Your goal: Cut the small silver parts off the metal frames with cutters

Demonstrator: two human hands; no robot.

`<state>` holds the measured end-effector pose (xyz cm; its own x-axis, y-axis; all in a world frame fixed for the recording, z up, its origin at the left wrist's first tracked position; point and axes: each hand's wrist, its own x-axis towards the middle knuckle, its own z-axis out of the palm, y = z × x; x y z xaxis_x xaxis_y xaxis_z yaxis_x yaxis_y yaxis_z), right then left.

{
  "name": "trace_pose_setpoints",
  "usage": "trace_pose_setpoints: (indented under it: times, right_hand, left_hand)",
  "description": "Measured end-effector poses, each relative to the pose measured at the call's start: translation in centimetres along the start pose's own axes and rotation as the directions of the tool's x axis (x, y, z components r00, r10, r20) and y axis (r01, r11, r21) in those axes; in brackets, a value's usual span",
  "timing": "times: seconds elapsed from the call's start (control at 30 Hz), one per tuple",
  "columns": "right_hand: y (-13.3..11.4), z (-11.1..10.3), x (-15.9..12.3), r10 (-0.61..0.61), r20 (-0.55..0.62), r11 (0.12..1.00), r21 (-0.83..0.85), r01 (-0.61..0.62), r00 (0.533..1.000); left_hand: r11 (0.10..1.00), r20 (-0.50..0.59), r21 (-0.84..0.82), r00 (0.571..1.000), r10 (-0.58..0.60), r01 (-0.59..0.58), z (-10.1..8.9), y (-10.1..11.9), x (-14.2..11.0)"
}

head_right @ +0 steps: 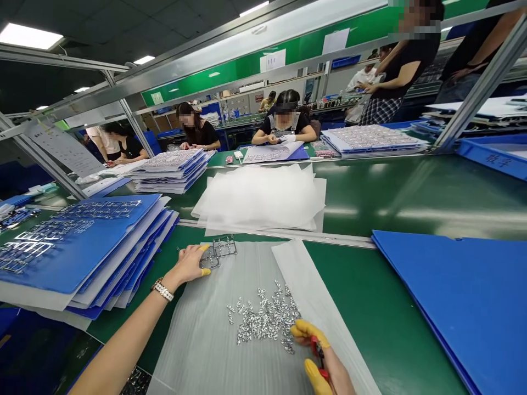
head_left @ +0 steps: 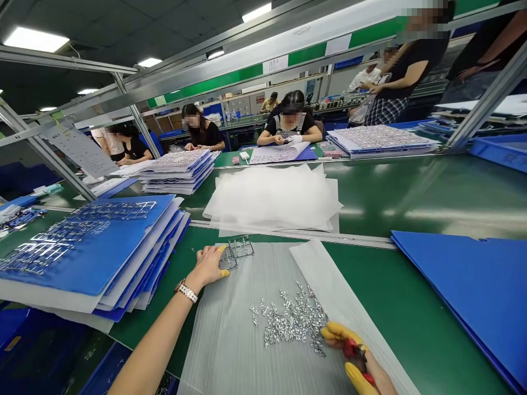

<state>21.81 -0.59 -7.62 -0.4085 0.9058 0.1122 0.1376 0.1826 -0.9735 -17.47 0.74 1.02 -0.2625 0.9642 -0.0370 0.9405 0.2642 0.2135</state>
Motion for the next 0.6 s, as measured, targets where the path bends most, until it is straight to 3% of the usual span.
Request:
trace_pose_setpoints:
  times: [0.17, 0.33, 0.5, 0.6]
  right_hand:
    - [-2.4, -0.9, -0.3, 0.038, 0.053, 0.998, -0.057, -0.034, 0.998]
    - [-3.6, -1.0, -0.2, -0.036, -0.081, 0.999, -0.018, 0.034, 0.996]
    - [-5.2, 0.0, 0.5, -0.086, -0.135, 0.986, -0.155, 0.065, 0.987]
    - [-6.0, 0.4, 0.9, -0.098, -0.098, 0.961, -0.266, 0.069, 0.99]
  left_hand:
    - [0.99, 0.022, 0.14, 0.999, -0.034, 0.03, -1.8, -1.1, -0.4]
    - [0.961, -0.008, 0.269, 0.998, -0.063, 0.063, -4.3, -3.2, -1.3]
    - [0.957, 0.023, 0.289, 0.999, -0.042, 0.034, -4.2, -3.5, -2.5]
    - [0.93, -0.049, 0.362, 0.997, -0.056, 0.07, -4.0, -3.2, -3.1]
